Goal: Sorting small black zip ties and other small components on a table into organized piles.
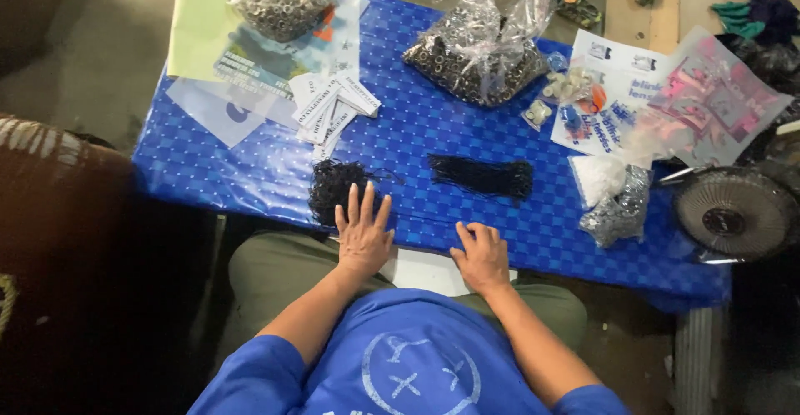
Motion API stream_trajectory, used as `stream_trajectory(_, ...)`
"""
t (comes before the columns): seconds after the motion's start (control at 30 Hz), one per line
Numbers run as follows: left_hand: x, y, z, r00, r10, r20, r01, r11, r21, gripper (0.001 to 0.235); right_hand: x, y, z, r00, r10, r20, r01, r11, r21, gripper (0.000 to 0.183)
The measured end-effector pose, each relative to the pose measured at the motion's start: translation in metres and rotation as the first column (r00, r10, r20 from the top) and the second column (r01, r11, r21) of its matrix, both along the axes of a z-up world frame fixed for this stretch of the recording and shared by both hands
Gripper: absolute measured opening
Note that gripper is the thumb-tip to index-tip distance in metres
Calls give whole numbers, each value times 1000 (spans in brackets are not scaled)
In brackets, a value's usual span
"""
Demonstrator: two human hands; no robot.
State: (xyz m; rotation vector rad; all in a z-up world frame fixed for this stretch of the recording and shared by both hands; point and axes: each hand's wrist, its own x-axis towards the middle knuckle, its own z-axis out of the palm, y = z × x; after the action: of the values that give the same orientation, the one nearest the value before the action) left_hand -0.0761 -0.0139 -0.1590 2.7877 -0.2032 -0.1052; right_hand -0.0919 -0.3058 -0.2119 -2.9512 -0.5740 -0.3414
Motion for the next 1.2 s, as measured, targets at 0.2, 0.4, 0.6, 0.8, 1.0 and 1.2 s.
stream_trajectory(0.2, 1, -12, -5, 991, -81, -110, 91, 991, 97, 71, -11, -31, 4, 985, -115, -125, 106, 991, -81, 60)
stream_trajectory(0.4, 0, -12, -21, 997, -10, -70, 16, 997, 76, 70, -18, -30, 5, 964, -163, -211, 156, 987, -48, 65)
stream_trajectory(0.6, -6, 2, -18, 999, 46, -7, -45, 998, 46, 57, -24, -34, -10, 953, -252, -170, 284, 937, 203, 63)
stream_trajectory(0.8, -11, -9, -1, 987, -116, -114, 125, 989, 79, 57, -28, -28, -19, 987, -152, 47, 150, 988, 40, 57)
stream_trajectory(1.0, -12, -10, -12, 965, -149, -216, 193, 961, 200, 73, -31, -28, -17, 985, -171, -9, 171, 985, 21, 53)
stream_trajectory(1.2, -7, -16, -2, 954, -152, -260, 212, 952, 221, 76, -29, -30, -11, 983, -176, -43, 178, 983, 43, 54)
